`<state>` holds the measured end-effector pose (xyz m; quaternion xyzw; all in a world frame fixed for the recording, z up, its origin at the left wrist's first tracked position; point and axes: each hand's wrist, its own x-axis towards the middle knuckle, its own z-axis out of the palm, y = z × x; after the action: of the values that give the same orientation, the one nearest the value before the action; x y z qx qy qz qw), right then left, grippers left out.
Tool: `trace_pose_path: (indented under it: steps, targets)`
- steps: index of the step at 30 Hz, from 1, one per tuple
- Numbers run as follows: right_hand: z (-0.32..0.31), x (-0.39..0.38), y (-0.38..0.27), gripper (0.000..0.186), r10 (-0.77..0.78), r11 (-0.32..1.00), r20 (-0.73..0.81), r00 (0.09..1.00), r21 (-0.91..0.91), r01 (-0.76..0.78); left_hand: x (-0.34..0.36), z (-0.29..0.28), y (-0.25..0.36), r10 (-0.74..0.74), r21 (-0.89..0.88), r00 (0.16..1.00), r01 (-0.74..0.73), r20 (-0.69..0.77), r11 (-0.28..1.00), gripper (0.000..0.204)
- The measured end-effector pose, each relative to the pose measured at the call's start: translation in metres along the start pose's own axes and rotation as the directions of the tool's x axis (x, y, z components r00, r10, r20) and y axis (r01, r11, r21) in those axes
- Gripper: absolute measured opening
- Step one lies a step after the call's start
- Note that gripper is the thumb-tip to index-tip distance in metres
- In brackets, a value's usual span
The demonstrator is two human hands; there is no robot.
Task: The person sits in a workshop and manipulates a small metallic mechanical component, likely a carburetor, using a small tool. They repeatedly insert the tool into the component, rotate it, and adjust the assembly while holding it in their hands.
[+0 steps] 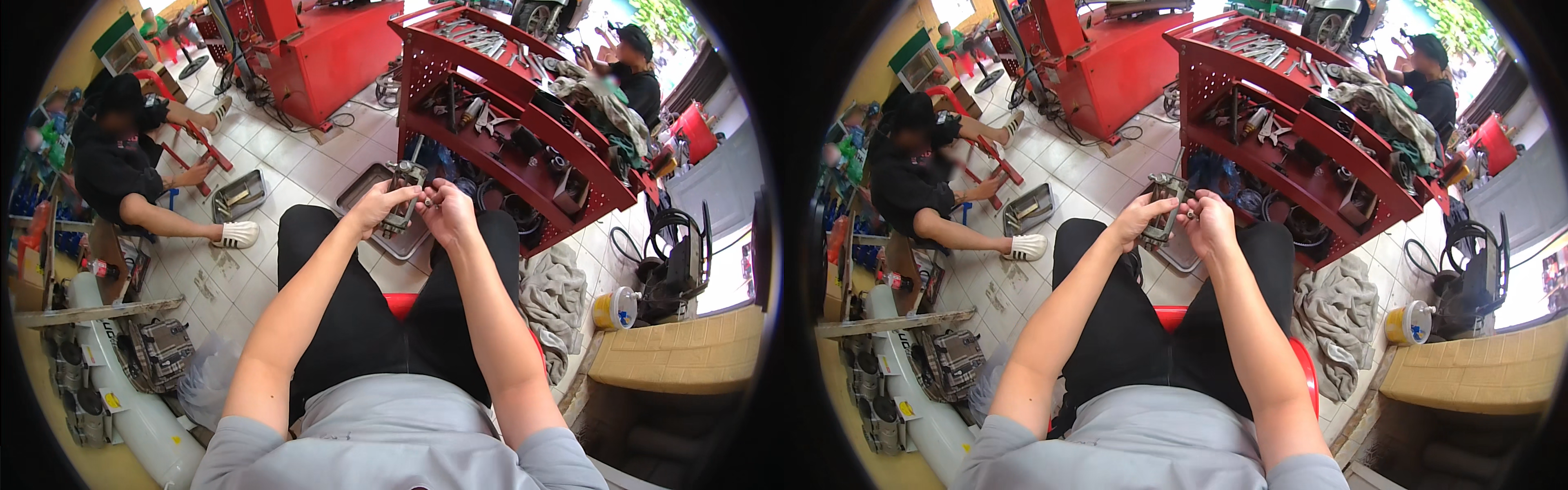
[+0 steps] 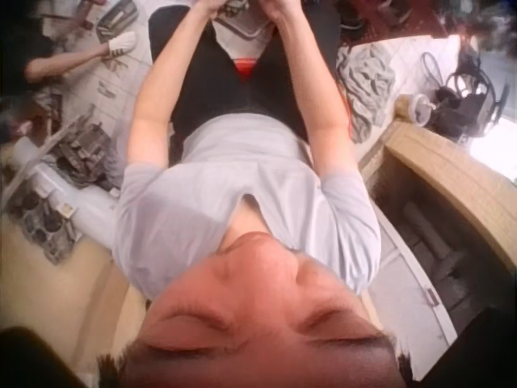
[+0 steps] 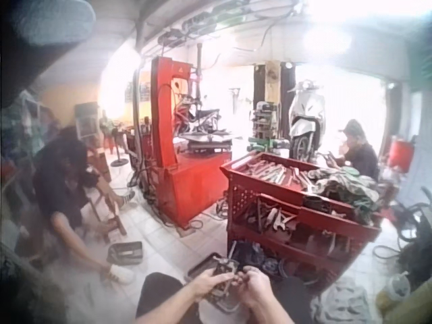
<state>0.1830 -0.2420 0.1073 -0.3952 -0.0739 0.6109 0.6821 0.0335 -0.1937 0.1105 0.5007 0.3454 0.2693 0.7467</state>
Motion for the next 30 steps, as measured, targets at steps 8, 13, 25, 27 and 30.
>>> trace_pose_path:
  steps: [8,13,25,27,30]
  targets:
    - [-0.023,0.077,-0.002,0.023,0.154,0.93,0.085,0.984,-0.349,-0.115,0.049,-0.03,-0.023,-0.08,-0.101,0.991,0.07,-0.103,0.992,0.032]
    - [-0.041,0.142,0.023,0.018,0.115,0.873,0.063,0.991,-0.482,-0.071,0.095,-0.056,-0.051,0.022,-0.03,0.974,-0.029,-0.227,0.999,0.033]
    - [-0.171,0.255,0.14,0.028,0.118,0.811,-0.437,0.892,-0.475,-0.34,0.143,-0.09,-0.072,-0.233,-0.284,0.816,0.089,-0.529,0.955,0.035]
    - [-0.171,0.261,0.154,0.03,0.118,0.747,-0.477,0.871,-0.535,-0.394,0.145,-0.097,-0.076,-0.222,-0.288,0.817,0.071,-0.533,0.955,0.035]
    - [-0.189,0.273,0.17,0.032,0.135,0.686,-0.483,0.865,-0.585,-0.433,0.149,-0.096,-0.068,-0.248,-0.343,0.812,0.063,-0.528,0.937,0.035]
